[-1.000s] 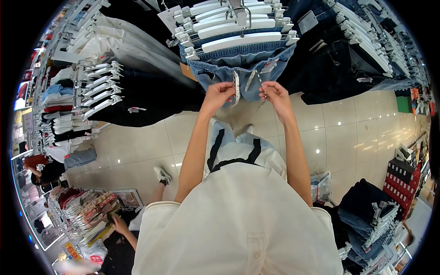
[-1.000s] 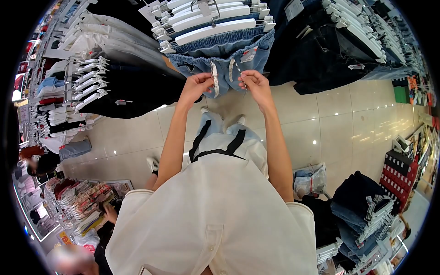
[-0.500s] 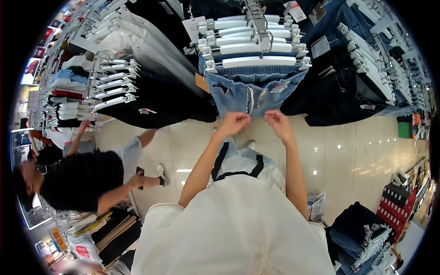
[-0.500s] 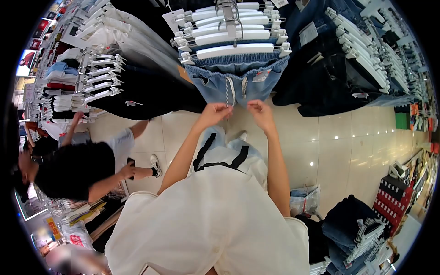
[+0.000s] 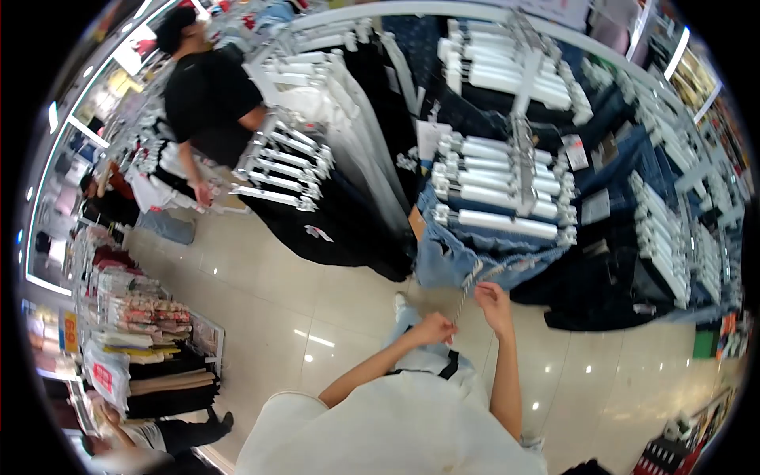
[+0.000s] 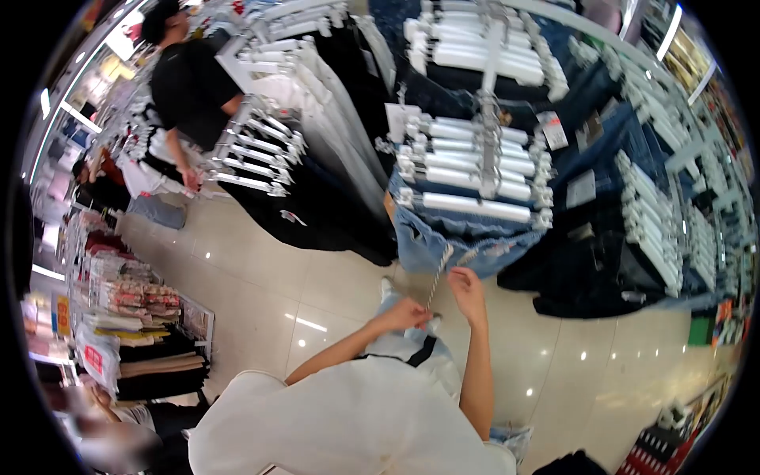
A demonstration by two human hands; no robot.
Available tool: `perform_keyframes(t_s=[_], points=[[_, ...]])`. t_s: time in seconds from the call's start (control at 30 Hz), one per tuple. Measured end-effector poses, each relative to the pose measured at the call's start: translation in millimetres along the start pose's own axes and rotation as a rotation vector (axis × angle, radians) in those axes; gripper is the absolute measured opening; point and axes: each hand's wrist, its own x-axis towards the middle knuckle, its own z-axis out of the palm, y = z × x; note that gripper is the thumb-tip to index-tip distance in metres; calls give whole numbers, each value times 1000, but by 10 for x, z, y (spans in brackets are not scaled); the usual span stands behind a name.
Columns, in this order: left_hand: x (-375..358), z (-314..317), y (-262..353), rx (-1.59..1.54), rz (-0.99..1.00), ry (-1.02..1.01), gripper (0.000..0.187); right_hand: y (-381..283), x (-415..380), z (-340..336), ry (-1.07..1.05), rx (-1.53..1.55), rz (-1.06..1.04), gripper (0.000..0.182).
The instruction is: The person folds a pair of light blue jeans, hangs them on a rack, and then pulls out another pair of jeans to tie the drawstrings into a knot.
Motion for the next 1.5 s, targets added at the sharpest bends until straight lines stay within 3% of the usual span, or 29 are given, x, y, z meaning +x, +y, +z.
perform_keyframes(t_s=[0.1, 0.2, 0.33, 0.4, 0.47, 0.53, 0.57, 0.6, 0.67, 0.73, 0.83, 0.9, 1.0, 1.07, 1.13, 1.3, 1.5], points=[[-190, -62, 229, 23, 45, -21, 36, 69, 353, 40, 338, 16, -135, 47], [-403, -210, 466, 33, -5, -126, 38, -50, 556, 105, 628, -206, -260, 47], [-470, -374, 578, 55, 0, -179, 39, 16, 624, 81, 596, -233, -292, 37], [-436, -488, 643, 155, 6, -224, 44, 44, 525, 35, 504, -239, -150, 24], [-342, -528, 542, 223, 12, -275, 40, 139, 403, 5, 508, -255, -164, 20], [-262, -573, 468, 218, 98, -182, 36, 183, 267, 17, 518, -277, -177, 17], [-189, -612, 437, 459, 148, -200, 35, 197, 202, 64, 497, -142, -187, 18], [-159, -621, 419, 472, 173, -209, 35, 194, 139, 99, 466, -9, -200, 20], [-112, -671, 412, 388, 277, -56, 36, 216, -38, 149, 472, 35, -191, 20], [-104, -805, 661, 276, 259, -137, 37, 97, -205, 270, 473, 83, -179, 20], [-4, -814, 922, 69, 286, -81, 39, -133, -469, 460, 472, 168, -32, 24], [205, -680, 940, -182, 389, 113, 38, -292, -602, 597, 499, 133, -23, 22], [648, -513, 902, -355, 322, 2, 37, -528, -706, 792, 527, 104, -3, 20], [855, -542, 921, -260, 340, -146, 37, -561, -727, 867, 553, 108, 3, 21], [817, -578, 1074, -541, 184, -325, 35, -554, -790, 905, 585, 124, -29, 22], [685, -689, 1176, -774, 53, -391, 34, -715, -1067, 920, 686, 129, 44, 16], [754, -745, 1218, -703, 46, -343, 34, -758, -1195, 892, 759, 16, -27, 19]])
